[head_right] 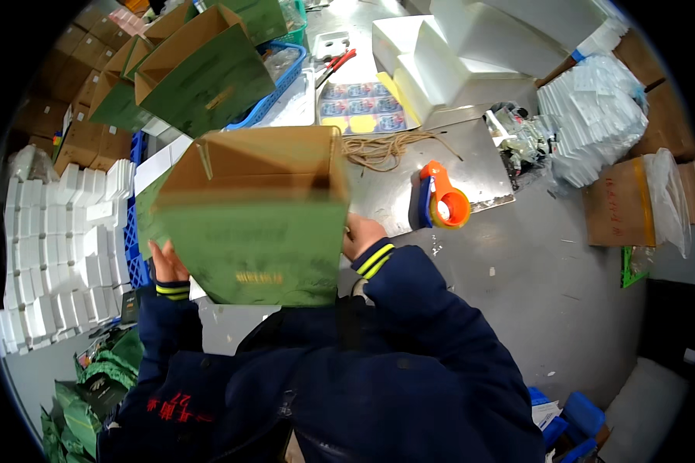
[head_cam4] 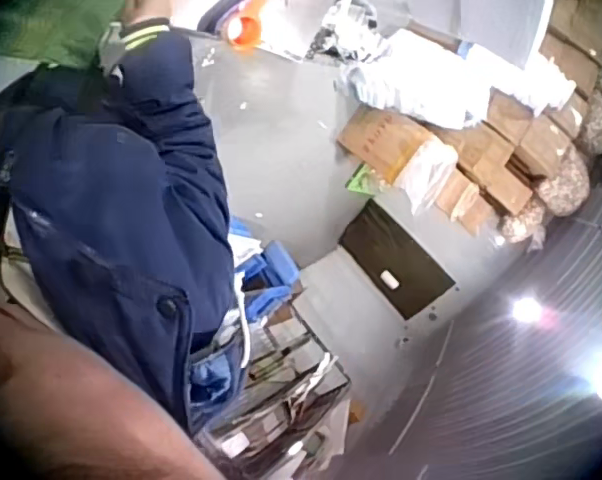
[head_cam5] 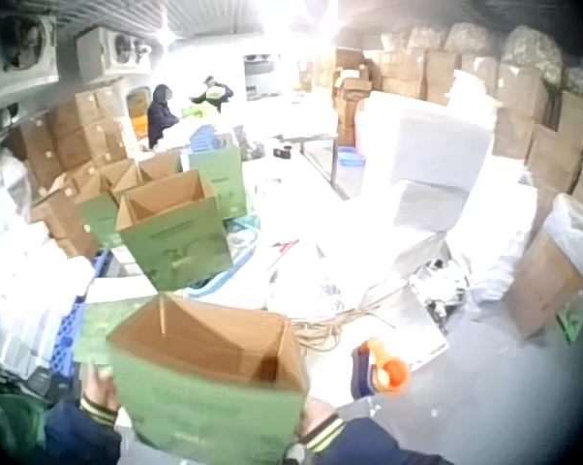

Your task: The person assembles flat-packed cardboard boxes on a metal worktable. They fold the panels into shape and seal the seams with a handheld tape dispenser. The person repeats this process for several boxes, stacking the finished units on the table.

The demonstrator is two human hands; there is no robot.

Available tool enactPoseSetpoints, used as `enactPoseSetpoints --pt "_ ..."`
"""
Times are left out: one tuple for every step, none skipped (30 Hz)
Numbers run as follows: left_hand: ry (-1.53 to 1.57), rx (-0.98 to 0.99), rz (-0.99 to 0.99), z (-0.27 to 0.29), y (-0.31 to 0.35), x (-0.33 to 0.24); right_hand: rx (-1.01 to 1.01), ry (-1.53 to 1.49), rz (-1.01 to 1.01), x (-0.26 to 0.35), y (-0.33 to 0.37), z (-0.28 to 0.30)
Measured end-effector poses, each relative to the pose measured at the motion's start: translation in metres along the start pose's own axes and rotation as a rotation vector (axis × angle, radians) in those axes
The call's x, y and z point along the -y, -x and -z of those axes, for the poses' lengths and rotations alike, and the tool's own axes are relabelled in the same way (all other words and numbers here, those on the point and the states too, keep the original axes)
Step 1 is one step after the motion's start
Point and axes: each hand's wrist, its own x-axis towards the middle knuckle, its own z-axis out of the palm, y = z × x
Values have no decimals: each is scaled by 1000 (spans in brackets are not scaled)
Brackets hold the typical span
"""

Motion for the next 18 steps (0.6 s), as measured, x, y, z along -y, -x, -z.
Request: enactPoseSetpoints --pt "18 -148 17 -20 6 5 -230 -100 -31 16 12 5" --pt "-193 204 -85 -12 13 8 -184 -121 -53 16 8 -1" --pt "-67 236 70 -23 21 0 -140 -135 -85 7 6 -8" --pt "-289 134 62 -18 10 10 -178 -214 -97 -8 1 -16" --pt "-504 20 53 -9 4 21 -143 -341 -155 -22 -6 -14" --pt "-673 84 -81 -26 6 26 -220 -320 -223 -46 -17 -12" --pt "-670 81 -65 -37 6 27 -302 -291 -290 -69 -28 -2" --pt "-672 65 -49 -44 8 23 -415 -141 -321 -73 -42 15" --pt "-675 47 -34 -45 8 22 -525 11 -347 -76 -58 35" --pt "-659 57 -24 -42 3 24 -558 103 -377 -98 -75 49" --pt "-663 60 -34 -45 -1 27 -590 193 -411 -121 -91 58" --pt "-674 52 -46 -53 0 25 -587 276 -470 -126 -104 63" --pt "-685 44 -58 -59 0 26 -585 359 -529 -129 -115 67" --pt "-658 26 -64 -61 2 26 -554 340 -670 -129 -126 65" --pt "-693 26 -92 -58 1 27 -590 400 -736 -135 -133 64" --pt "-679 27 -73 -57 1 27 -496 306 -786 -154 -139 65" --pt "-662 22 -51 -59 2 26 -394 215 -833 -156 -144 66" --pt "-659 -4 -41 -64 4 23 -397 253 -798 -158 -145 65"
